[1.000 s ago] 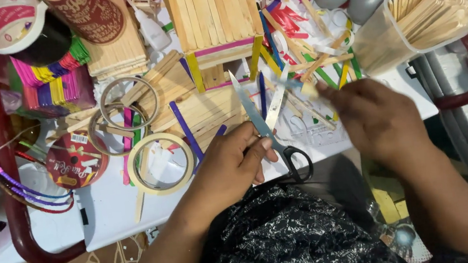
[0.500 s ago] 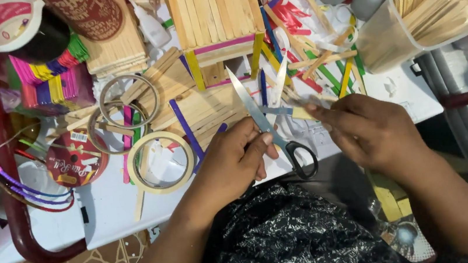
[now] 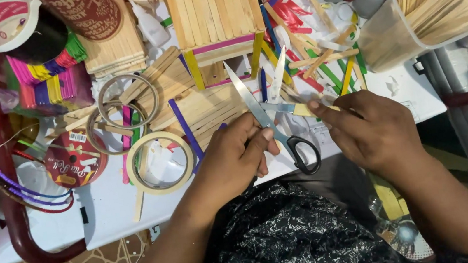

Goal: The person is preparing and attaching small colored sticks and tape to decorate a popsicle stick house.

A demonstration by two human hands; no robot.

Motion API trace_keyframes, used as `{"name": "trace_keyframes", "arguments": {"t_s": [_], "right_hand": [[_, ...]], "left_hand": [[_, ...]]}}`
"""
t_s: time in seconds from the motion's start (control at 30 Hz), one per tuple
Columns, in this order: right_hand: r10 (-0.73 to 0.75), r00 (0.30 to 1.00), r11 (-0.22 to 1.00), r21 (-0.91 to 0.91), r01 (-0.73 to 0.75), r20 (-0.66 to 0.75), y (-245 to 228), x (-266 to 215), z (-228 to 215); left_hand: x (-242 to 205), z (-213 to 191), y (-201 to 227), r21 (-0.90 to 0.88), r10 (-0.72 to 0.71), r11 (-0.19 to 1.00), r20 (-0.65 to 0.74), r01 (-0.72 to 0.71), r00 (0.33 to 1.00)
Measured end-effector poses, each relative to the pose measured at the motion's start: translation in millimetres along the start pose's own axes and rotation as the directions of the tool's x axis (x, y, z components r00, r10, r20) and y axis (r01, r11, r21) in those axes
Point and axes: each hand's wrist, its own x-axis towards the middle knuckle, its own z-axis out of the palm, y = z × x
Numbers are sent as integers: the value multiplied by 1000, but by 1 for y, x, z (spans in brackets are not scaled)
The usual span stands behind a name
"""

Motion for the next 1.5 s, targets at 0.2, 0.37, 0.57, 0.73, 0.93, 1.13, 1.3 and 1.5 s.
{"name": "trace_keyframes", "arguments": {"t_s": [0.2,0.37,0.57,0.73,0.93,1.13,1.3,1.5], "right_hand": [[-3,1000,1000,-17,3,-3,3,6,-6],[14,1000,992,-128,-17,-22,23,-3,5],[38,999,988,-151,-34,19,23,5,8],[-77,997,997,-19,77,19,30,-1,12],[-20,999,1000,22,19,45,27,-9,7],[-45,999,996,-74,46,13,37,-11,12],[-32,998,999,-21,33,46,30,-10,11],[-55,998,998,15,54,24,27,-7,8]], "left_hand": [[0,4,-3,-10,-8,1000,13,8,1000],[-2,4,-4,-10,-24,1000,33,24,999],[-1,4,-8,-47,-12,999,55,14,998],[-1,3,-8,-49,-20,999,50,22,999],[1,2,-5,-64,-36,997,51,39,998],[2,2,-8,-97,-38,994,53,43,998],[-1,4,-9,-109,-23,994,64,30,998],[-1,3,-10,-111,-27,993,69,35,997]]}}
